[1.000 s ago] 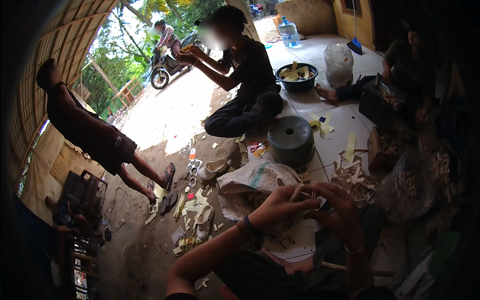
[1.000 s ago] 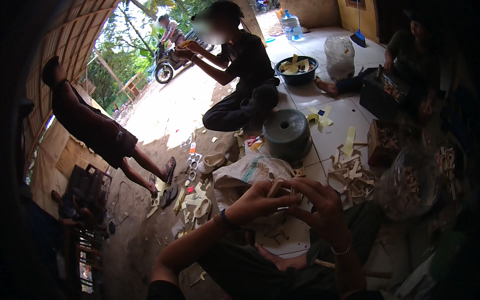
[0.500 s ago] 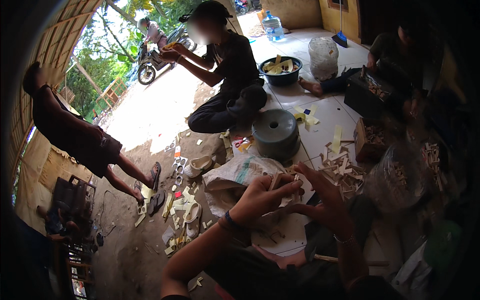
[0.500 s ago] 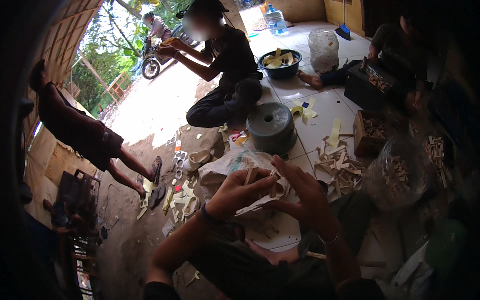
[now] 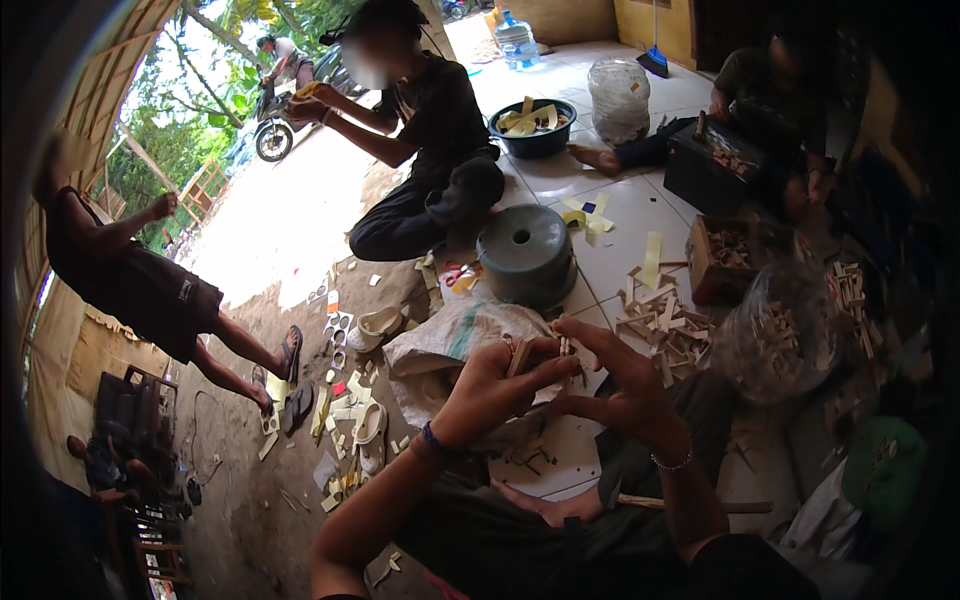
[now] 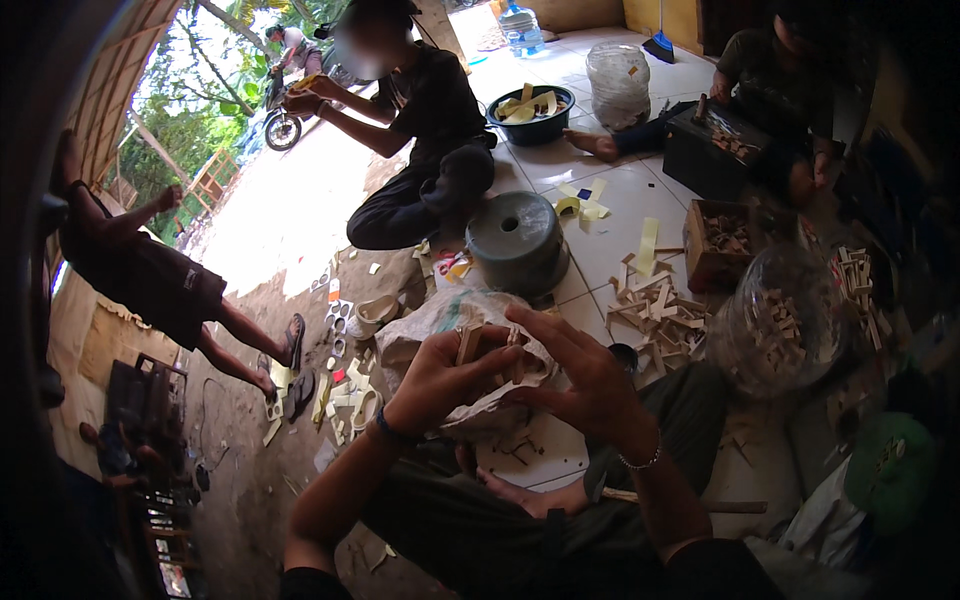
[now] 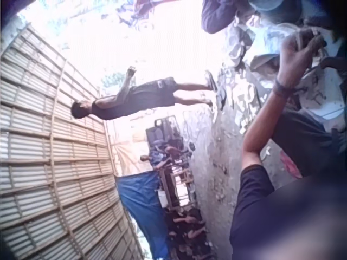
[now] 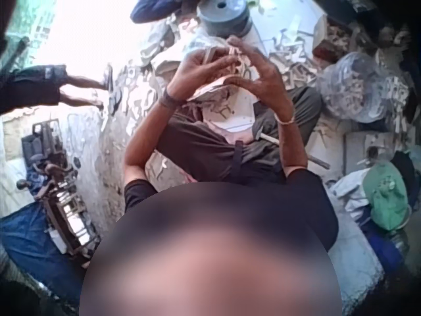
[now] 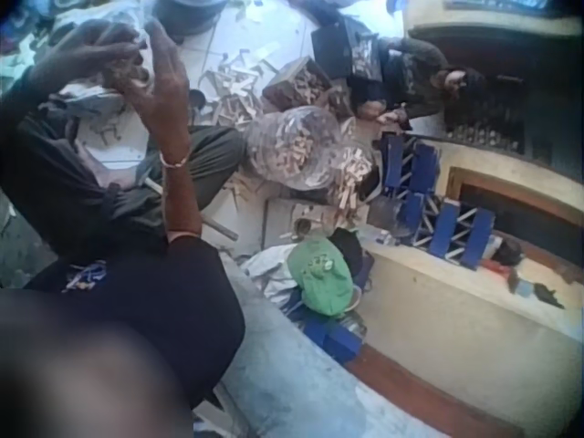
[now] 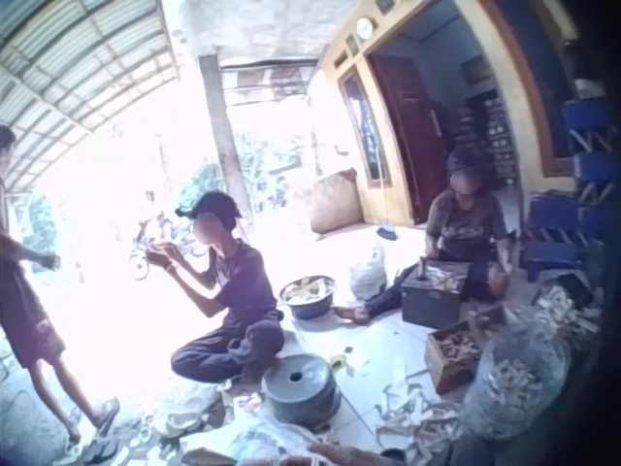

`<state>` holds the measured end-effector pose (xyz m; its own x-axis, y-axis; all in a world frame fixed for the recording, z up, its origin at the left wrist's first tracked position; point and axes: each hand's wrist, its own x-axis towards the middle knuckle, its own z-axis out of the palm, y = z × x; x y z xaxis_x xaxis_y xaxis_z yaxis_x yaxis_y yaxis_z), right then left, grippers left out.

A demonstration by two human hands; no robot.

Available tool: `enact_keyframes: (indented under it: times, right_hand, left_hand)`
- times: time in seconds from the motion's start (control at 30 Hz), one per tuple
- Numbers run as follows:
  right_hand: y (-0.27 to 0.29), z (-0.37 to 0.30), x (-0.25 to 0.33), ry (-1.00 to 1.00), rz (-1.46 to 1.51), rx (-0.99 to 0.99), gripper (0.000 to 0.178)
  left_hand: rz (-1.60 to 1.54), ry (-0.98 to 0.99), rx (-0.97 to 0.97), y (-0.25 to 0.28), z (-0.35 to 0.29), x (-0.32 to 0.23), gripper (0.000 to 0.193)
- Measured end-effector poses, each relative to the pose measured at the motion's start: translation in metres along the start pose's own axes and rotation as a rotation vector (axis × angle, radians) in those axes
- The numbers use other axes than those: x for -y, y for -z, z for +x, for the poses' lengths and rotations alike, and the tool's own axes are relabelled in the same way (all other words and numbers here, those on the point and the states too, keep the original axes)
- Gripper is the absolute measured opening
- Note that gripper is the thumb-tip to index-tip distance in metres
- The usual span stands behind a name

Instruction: The person sits on the floor and repeatedly picks small wooden pieces from a sack, places nails into them, and hammers the nails in using a hammer. The person occasionally adjusts the wood and repositions the hammer while working.

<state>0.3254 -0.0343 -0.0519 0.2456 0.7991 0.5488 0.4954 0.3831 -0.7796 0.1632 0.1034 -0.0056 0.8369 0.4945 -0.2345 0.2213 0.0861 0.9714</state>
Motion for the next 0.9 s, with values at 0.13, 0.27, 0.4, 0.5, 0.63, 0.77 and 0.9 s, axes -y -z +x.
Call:
enact_keyframes:
  times: [0.13, 0.27, 0.4, 0.5, 0.63, 0.77, 0.9]
  right_hand:
    - [-0.005, -0.007, -0.007, -0.054, 0.022, -0.074, 0.086]
    - [-0.022, -0.016, -0.012, -0.215, 0.298, -0.172, 0.054]
    - [-0.034, -0.024, -0.021, -0.343, 0.338, -0.225, 0.046]
    - [-0.044, -0.041, -0.040, -0.416, 0.328, -0.212, 0.043]
    - [-0.074, -0.083, -0.098, -0.570, 0.102, -0.082, 0.036]
    - [-0.113, -0.142, -0.168, -0.568, -0.346, 0.275, 0.031]
    - [-0.128, -0.180, -0.216, -0.657, -0.569, 0.428, 0.027]
  left_hand:
    - [-0.014, -0.023, -0.021, -0.001, -0.002, 0.007, 0.040]
    - [0.004, -0.023, -0.009, 0.000, 0.003, 0.020, 0.036]
    - [0.013, -0.149, 0.037, 0.005, 0.009, 0.034, 0.039]
    - [0.097, 0.104, 0.065, 0.015, 0.007, 0.047, 0.046]
    - [0.136, 0.007, -0.121, 0.023, 0.007, 0.065, 0.048]
    - [0.003, 0.330, -0.161, 0.041, 0.005, 0.081, 0.050]
    - [0.172, 0.155, -0.087, 0.037, 0.036, 0.114, 0.051]
